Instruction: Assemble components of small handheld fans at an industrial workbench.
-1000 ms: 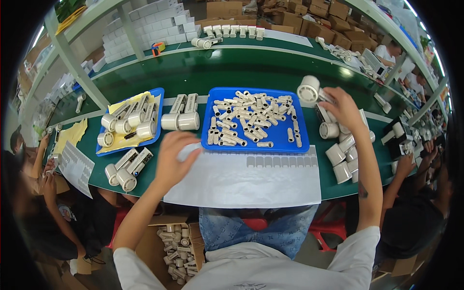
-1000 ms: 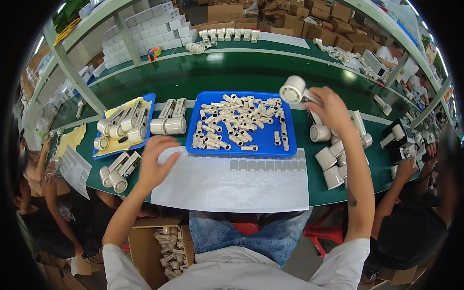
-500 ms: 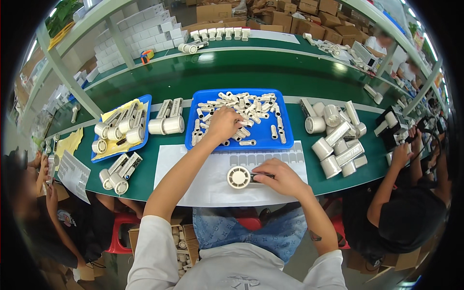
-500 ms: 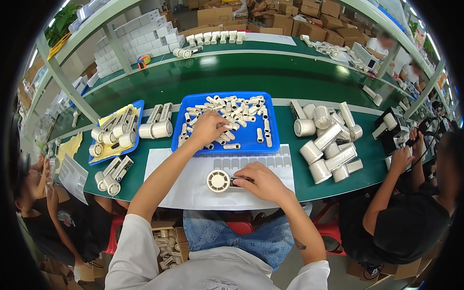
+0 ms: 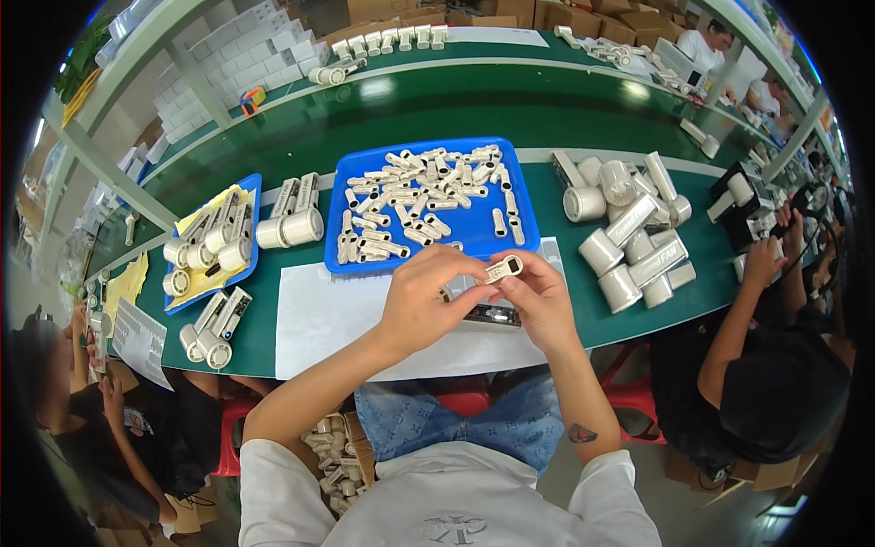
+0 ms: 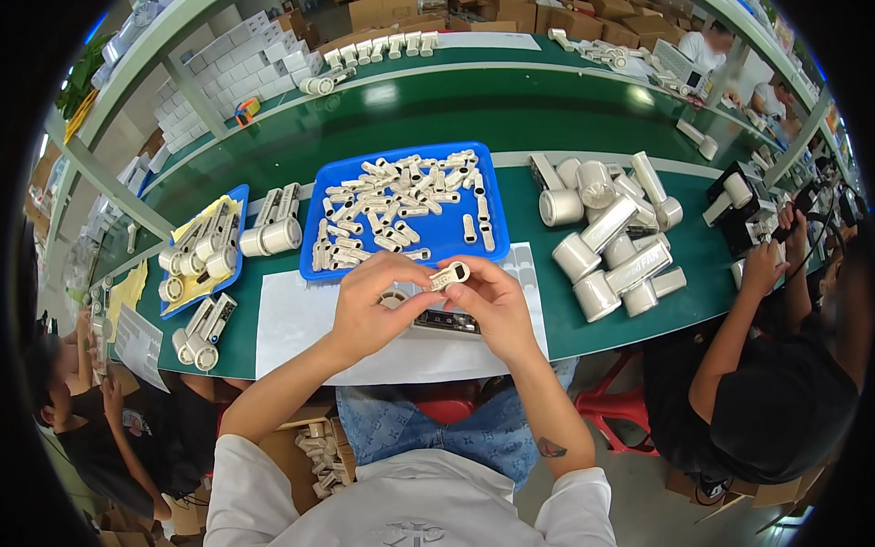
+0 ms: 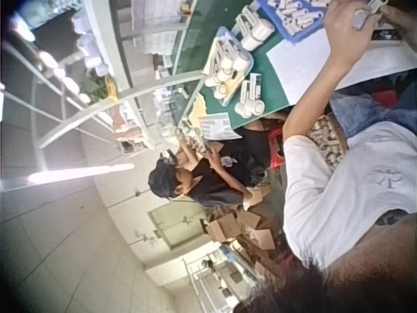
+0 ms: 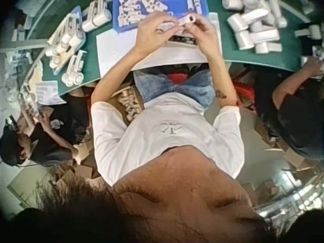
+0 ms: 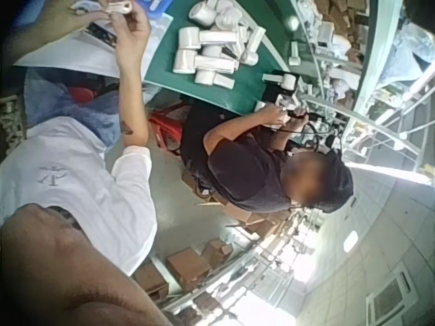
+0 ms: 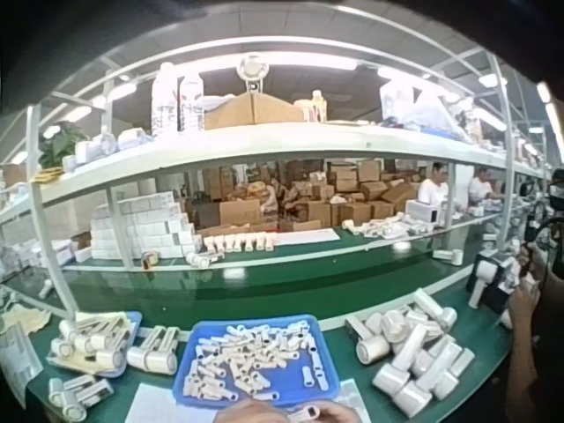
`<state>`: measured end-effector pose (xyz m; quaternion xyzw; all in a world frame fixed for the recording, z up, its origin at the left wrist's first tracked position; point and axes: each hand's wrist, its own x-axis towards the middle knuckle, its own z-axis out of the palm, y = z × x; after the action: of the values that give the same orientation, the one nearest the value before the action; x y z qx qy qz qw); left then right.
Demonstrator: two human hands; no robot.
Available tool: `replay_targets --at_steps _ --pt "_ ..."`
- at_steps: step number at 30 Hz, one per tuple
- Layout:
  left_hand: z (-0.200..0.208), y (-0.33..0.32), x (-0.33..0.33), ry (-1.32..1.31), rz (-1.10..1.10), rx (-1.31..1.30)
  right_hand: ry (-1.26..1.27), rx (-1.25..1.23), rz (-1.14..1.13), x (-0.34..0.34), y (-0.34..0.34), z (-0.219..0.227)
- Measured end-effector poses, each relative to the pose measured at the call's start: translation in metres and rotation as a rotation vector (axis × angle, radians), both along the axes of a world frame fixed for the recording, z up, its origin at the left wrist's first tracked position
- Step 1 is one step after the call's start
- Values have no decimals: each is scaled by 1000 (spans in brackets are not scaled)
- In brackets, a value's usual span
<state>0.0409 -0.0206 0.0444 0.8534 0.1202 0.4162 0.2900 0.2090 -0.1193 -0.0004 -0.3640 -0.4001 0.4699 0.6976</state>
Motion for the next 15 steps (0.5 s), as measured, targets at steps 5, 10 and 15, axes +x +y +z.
replay_targets --at_steps 5,10,15 --pt "2 10 -10 90 -21 -57 212 6 -81 -4 -15 6" --pt "-13 25 -32 484 -113 -26 54 85 392 -27 -80 75" --pt "-28 22 -32 547 -120 -45 -80 381 586 -43 -90 101"
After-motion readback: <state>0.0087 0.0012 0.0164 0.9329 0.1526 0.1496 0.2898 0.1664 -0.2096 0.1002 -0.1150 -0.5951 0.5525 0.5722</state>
